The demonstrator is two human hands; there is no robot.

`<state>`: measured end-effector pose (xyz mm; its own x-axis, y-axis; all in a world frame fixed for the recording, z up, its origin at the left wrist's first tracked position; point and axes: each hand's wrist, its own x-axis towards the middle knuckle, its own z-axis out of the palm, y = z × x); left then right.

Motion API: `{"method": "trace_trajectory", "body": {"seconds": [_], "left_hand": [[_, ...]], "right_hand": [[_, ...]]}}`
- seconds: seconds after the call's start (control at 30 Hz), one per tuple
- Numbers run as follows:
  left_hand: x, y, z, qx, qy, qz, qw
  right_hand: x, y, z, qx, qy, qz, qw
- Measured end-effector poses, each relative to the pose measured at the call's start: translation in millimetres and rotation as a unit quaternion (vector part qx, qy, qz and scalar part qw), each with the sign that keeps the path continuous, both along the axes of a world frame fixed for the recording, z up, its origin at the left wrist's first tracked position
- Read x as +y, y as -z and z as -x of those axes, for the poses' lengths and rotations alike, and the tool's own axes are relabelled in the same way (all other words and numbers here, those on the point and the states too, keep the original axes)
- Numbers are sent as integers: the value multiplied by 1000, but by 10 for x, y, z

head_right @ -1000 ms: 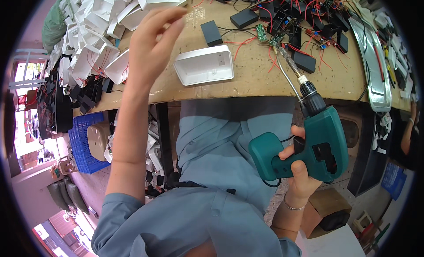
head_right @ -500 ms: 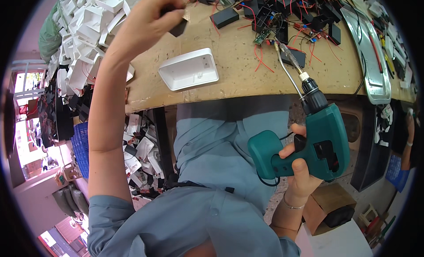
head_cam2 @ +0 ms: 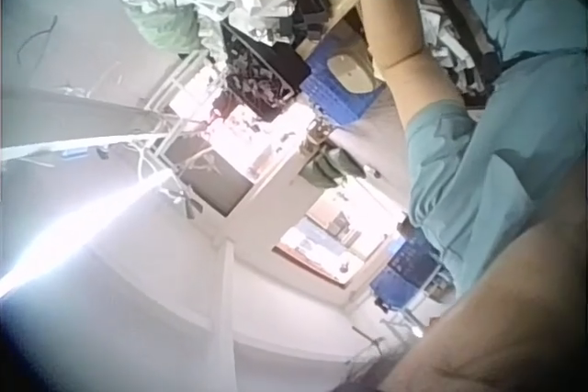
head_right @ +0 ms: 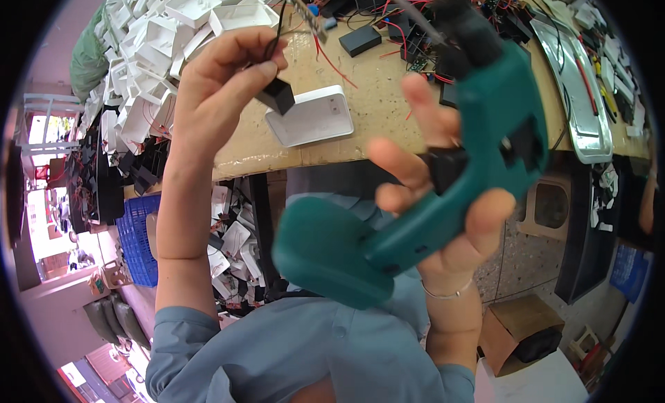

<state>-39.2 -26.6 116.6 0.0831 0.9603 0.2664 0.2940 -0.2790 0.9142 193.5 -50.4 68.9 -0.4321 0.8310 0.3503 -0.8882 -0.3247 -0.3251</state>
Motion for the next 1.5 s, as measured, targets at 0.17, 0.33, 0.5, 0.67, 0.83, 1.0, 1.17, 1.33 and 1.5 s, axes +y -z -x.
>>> {"method": "trace_trajectory", "body": {"seconds": [0.17,0.33,0.5,0.67,0.83,1.0,1.17,1.33,1.5], "left_hand": [[-227,-57,-58,16,52,22,998],[-390,-28,69,40,55,14,998],[-457,212,357,269,25,-9,963],[-540,388,412,459,-19,-52,887],[-547,471,431,478,-86,-129,864],[-584,472,257,327,-103,-163,925],[-429,568,37,274,-46,-281,919],[-376,444,57,260,-23,-217,941],[-332,427,150,185,-43,-150,970]], "right_hand": [[63,-1,334,12,-45,15,999],[49,6,366,-15,-7,41,999],[-58,220,447,-157,78,15,984],[-197,449,589,-321,119,-29,939],[-257,503,654,-349,113,-26,930],[-261,494,645,-376,114,-32,919],[-325,388,630,-372,81,-27,924],[-287,309,580,-417,94,-49,903],[-95,177,522,-395,166,-72,901]]}}
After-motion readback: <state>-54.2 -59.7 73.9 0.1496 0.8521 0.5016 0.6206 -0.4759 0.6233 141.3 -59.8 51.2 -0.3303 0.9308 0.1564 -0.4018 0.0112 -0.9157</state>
